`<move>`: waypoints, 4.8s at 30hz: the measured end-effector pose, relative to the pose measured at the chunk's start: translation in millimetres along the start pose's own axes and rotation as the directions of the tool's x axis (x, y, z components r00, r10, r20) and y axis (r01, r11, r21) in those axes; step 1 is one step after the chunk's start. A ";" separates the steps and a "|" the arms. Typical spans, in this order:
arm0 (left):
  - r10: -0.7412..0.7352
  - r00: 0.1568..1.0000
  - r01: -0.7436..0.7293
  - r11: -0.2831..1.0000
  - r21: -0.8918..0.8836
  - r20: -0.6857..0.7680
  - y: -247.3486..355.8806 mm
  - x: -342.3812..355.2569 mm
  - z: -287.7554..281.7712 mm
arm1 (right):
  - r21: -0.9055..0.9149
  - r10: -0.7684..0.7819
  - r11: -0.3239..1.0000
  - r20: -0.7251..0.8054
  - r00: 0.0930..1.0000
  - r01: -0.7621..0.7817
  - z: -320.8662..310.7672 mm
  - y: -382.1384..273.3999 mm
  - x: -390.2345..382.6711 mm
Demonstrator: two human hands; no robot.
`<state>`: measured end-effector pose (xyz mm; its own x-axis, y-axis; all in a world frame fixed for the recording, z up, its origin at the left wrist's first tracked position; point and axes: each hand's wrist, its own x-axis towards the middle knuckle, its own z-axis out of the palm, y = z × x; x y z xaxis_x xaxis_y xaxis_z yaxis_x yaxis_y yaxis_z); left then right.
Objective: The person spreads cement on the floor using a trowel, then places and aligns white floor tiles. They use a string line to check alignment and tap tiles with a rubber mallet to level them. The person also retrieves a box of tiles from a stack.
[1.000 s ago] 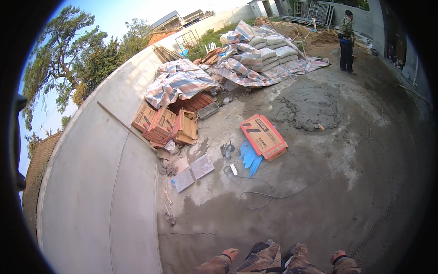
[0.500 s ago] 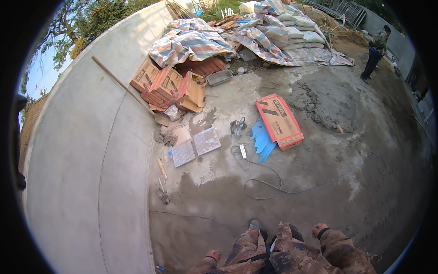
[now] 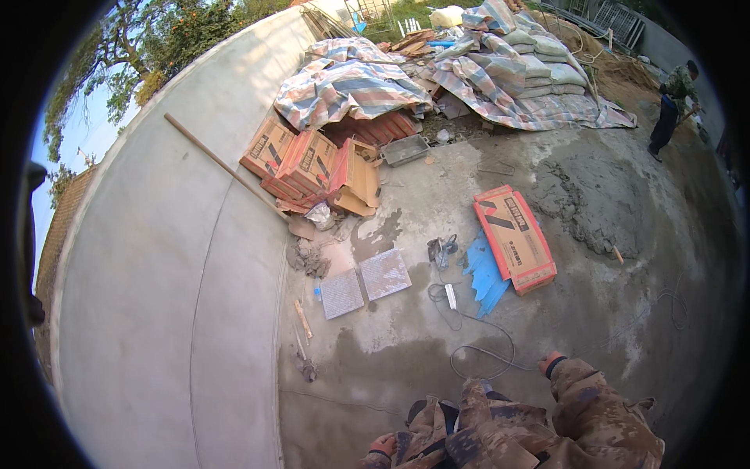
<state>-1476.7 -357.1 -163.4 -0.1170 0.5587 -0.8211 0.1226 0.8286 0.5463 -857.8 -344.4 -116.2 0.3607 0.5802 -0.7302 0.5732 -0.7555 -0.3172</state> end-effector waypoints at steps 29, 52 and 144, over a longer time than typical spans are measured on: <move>0.053 0.998 -0.058 0.985 0.163 0.033 435.4 325.0 -141.1 | 0.005 0.057 0.998 0.171 0.984 -0.059 -25.1 -379.9 170.3; 0.009 0.975 -0.109 0.890 0.442 0.223 692.4 469.3 -43.3 | 0.622 0.362 0.714 0.067 0.930 -0.323 -151.7 -450.7 303.3; 0.804 0.542 -0.166 0.388 0.906 -0.245 1625.5 951.6 -335.0 | 0.515 -0.759 0.550 -0.020 0.650 0.658 -141.5 -1939.7 899.5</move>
<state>-1718.8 1533.7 -1.4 -0.2065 0.9778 0.0352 0.9603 0.1957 0.1987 -1541.0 1686.1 -72.2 -0.1858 0.9572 -0.2219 0.1735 -0.1903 -0.9663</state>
